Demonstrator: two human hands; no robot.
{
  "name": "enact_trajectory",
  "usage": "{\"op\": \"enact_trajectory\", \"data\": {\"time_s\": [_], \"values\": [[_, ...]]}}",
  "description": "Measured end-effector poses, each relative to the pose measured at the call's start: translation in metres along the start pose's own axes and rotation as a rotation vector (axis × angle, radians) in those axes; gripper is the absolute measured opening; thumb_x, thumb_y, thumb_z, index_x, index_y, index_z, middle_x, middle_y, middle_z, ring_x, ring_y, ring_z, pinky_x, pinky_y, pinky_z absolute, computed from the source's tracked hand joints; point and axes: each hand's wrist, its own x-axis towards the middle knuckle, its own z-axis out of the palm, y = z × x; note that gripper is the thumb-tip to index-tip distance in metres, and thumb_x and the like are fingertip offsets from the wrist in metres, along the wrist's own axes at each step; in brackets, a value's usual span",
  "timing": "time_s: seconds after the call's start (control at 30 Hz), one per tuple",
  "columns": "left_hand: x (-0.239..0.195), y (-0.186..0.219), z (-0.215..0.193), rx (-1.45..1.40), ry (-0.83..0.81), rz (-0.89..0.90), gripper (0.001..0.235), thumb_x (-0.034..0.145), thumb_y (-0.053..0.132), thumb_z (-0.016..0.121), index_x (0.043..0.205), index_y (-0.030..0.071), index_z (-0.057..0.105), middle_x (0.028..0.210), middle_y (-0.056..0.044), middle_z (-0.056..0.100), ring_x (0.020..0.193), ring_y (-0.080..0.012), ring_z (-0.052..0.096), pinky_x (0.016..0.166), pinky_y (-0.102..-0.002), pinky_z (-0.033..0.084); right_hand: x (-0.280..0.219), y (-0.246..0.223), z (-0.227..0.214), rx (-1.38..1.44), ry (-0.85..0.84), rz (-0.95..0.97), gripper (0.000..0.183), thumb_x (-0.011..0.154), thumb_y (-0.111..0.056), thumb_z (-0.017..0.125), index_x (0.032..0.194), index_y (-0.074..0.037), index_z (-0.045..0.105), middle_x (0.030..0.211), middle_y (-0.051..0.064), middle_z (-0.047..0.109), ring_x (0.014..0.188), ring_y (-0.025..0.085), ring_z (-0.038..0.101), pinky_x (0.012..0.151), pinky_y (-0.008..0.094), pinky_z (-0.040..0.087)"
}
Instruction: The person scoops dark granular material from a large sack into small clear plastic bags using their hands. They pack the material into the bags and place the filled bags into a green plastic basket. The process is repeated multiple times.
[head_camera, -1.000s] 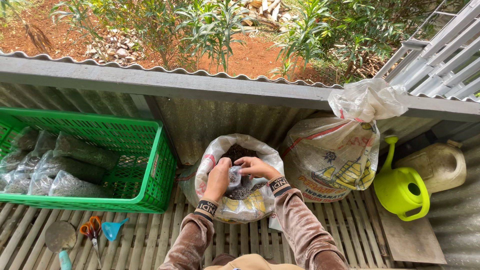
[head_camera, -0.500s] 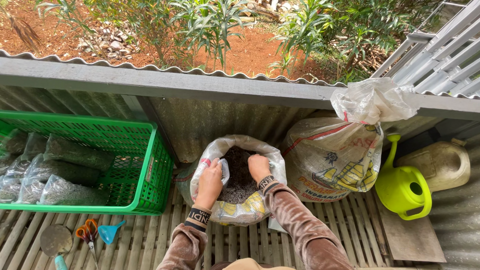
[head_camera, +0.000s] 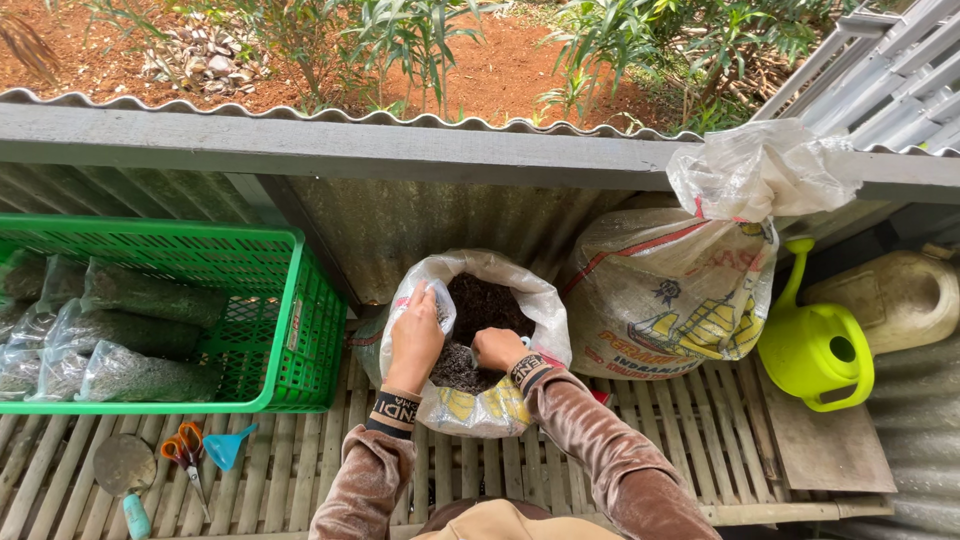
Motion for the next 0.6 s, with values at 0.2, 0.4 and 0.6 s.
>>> {"op": "enact_trajectory", "data": {"time_s": [0.2, 0.4, 0.6], "values": [[0.017, 0.007, -0.006, -0.014, -0.062, -0.056, 0.045, 0.084, -0.004, 0.054, 0.128, -0.003, 0.062, 0.146, -0.014, 0.058, 0.086, -0.04, 0.072, 0.076, -0.045, 0.057, -0.02, -0.012, -0.054, 0.044, -0.084, -0.096, 0.033, 0.074, -0.016, 0.066, 0.104, -0.012, 0.079, 0.097, 0.014, 0.076, 0.09, 0.034, 0.072, 0.078, 0.044, 0.057], [0.022, -0.015, 0.021, -0.011, -0.061, -0.019, 0.048, 0.083, -0.003, 0.055, 0.131, -0.001, 0.064, 0.141, -0.017, 0.061, 0.098, -0.0397, 0.07, 0.087, -0.046, 0.055, -0.047, -0.037, -0.075, -0.089, 0.024, -0.035, 0.03, 0.081, -0.018, 0.064, 0.105, -0.014, 0.081, 0.095, 0.014, 0.077, 0.091, 0.032, 0.073, 0.081, 0.042, 0.058], [0.008, -0.032, 0.05, -0.123, -0.126, -0.003, 0.05, 0.079, -0.007, 0.052, 0.127, -0.004, 0.065, 0.14, -0.022, 0.061, 0.116, -0.0404, 0.064, 0.1, -0.045, 0.051, -0.074, -0.029, -0.093, 0.098, 0.049, -0.016, 0.031, 0.077, -0.017, 0.065, 0.103, -0.012, 0.081, 0.092, 0.012, 0.077, 0.084, 0.03, 0.072, 0.073, 0.042, 0.057]]}}
